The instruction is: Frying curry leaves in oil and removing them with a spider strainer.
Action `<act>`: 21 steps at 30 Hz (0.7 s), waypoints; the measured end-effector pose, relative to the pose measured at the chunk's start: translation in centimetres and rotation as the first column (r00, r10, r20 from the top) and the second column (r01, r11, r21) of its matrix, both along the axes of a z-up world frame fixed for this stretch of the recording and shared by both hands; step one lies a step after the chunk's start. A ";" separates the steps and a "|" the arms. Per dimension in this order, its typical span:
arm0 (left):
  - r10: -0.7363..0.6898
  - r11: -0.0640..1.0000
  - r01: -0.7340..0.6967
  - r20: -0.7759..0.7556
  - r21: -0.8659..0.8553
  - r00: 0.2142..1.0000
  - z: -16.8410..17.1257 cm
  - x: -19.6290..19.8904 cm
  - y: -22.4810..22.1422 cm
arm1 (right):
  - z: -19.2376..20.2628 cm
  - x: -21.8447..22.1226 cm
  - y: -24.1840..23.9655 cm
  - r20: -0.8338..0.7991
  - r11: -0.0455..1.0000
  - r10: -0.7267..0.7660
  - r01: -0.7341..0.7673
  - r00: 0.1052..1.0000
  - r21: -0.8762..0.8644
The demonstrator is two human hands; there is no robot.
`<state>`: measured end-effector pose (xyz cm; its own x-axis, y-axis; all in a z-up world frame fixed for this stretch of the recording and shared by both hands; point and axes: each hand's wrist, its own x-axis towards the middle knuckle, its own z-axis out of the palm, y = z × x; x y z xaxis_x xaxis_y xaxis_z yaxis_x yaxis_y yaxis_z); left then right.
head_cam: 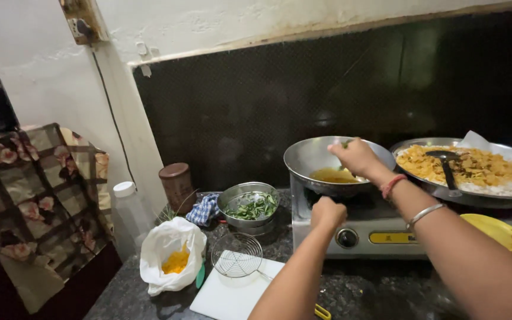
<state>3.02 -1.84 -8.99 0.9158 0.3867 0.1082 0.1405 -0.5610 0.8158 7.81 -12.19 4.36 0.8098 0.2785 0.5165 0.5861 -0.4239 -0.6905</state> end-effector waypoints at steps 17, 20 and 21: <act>0.011 0.982 0.024 -0.185 0.187 0.983 -4.7 1.3 -1.7 | -3.3 -2.4 -1.1 0.034 0.981 -0.060 0.065 0.998 -0.181; -0.002 0.982 0.037 -0.184 0.185 0.983 -6.8 1.1 -2.1 | -2.9 -2.9 -1.5 0.038 0.983 -0.070 0.075 0.997 -0.167; -0.009 0.983 0.041 -0.179 0.180 0.984 -7.2 1.3 -2.2 | -2.5 -3.0 -1.6 0.017 0.974 -0.111 0.112 0.994 -0.196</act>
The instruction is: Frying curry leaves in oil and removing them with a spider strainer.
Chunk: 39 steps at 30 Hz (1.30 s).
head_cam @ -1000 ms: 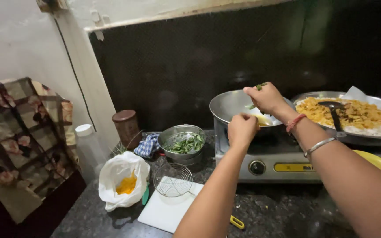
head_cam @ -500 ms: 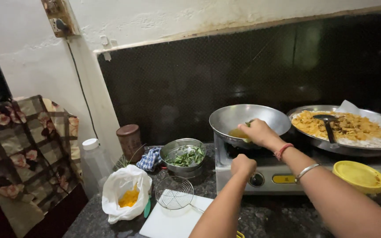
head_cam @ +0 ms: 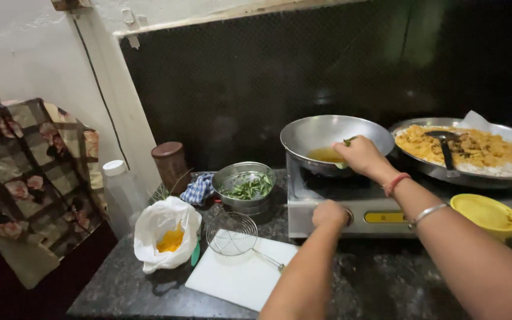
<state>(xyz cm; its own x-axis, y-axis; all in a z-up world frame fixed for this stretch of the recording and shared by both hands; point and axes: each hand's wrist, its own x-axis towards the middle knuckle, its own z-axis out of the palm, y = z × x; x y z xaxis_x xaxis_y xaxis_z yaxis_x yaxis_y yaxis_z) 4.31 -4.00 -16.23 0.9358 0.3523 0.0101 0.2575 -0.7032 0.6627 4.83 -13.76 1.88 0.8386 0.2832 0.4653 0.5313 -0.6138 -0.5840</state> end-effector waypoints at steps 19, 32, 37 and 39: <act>-0.049 0.968 0.025 0.090 0.250 0.995 -3.0 2.0 -2.0 | -1.2 2.1 -0.2 0.005 0.993 0.064 -0.065 0.998 0.099; -0.064 0.979 -0.064 0.596 0.191 0.801 21.4 -10.8 0.1 | 9.9 0.7 -1.9 0.253 0.943 -0.214 0.132 0.944 0.305; 0.077 0.980 -0.187 0.735 0.069 0.674 25.1 -11.5 2.8 | 11.5 1.8 -0.1 0.606 0.895 -0.419 0.196 0.676 0.400; 0.091 0.981 -0.191 0.811 0.026 0.577 24.0 -9.8 3.6 | 9.9 2.8 1.5 0.618 0.955 -0.289 0.174 0.731 0.240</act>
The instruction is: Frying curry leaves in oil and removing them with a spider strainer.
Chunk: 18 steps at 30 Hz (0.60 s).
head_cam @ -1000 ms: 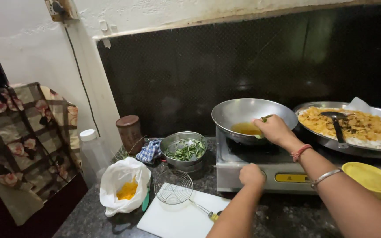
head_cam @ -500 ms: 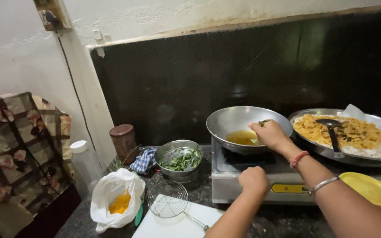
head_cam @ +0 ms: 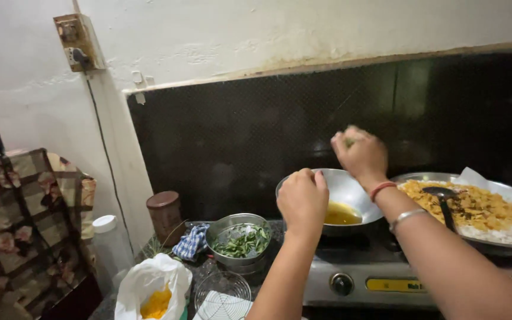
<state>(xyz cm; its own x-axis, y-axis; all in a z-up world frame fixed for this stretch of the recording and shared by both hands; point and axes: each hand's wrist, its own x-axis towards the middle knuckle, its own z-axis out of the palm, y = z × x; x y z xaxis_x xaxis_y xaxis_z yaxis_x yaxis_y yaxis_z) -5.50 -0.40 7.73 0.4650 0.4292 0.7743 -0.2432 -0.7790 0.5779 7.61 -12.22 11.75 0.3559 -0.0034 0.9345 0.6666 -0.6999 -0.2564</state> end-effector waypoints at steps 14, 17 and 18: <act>0.118 0.981 -0.139 0.156 0.133 0.981 2.9 -1.7 2.3 | 4.6 7.8 -1.8 0.198 0.996 -0.017 0.000 0.980 0.086; 0.096 0.989 -0.114 0.187 0.089 0.978 3.6 -5.3 2.9 | 6.2 9.3 -3.2 0.152 0.856 0.337 -0.370 0.929 0.361; 0.100 0.990 -0.118 0.212 0.077 0.972 3.6 -6.4 3.1 | 6.5 9.0 -3.6 0.143 0.631 0.591 -0.566 0.794 0.531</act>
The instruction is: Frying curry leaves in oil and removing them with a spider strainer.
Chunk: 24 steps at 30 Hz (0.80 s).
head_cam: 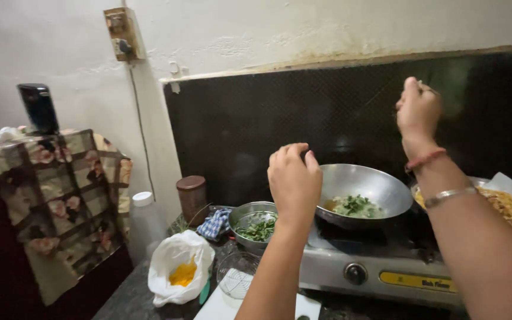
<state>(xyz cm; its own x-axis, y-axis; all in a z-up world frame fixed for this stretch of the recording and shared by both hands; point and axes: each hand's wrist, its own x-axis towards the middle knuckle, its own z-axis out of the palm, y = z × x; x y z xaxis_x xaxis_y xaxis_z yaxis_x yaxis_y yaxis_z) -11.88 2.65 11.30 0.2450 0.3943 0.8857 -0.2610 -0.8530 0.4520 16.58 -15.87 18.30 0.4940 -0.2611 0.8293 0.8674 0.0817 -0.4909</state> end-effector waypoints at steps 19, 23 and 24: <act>-0.905 -0.117 0.602 0.335 -0.790 0.263 -12.7 -16.2 -2.2 | -13.8 -44.9 3.1 -0.464 0.941 0.327 -0.331 0.823 0.076; -0.862 -0.370 0.354 0.459 -0.859 0.215 -15.4 -20.0 -2.8 | -18.6 -46.8 4.5 -0.583 0.919 0.357 -0.387 0.730 0.078; -0.830 -0.450 0.274 0.511 -0.850 0.224 -16.2 -20.6 -2.8 | -20.3 -46.2 4.6 -0.538 0.891 0.419 -0.446 0.731 0.087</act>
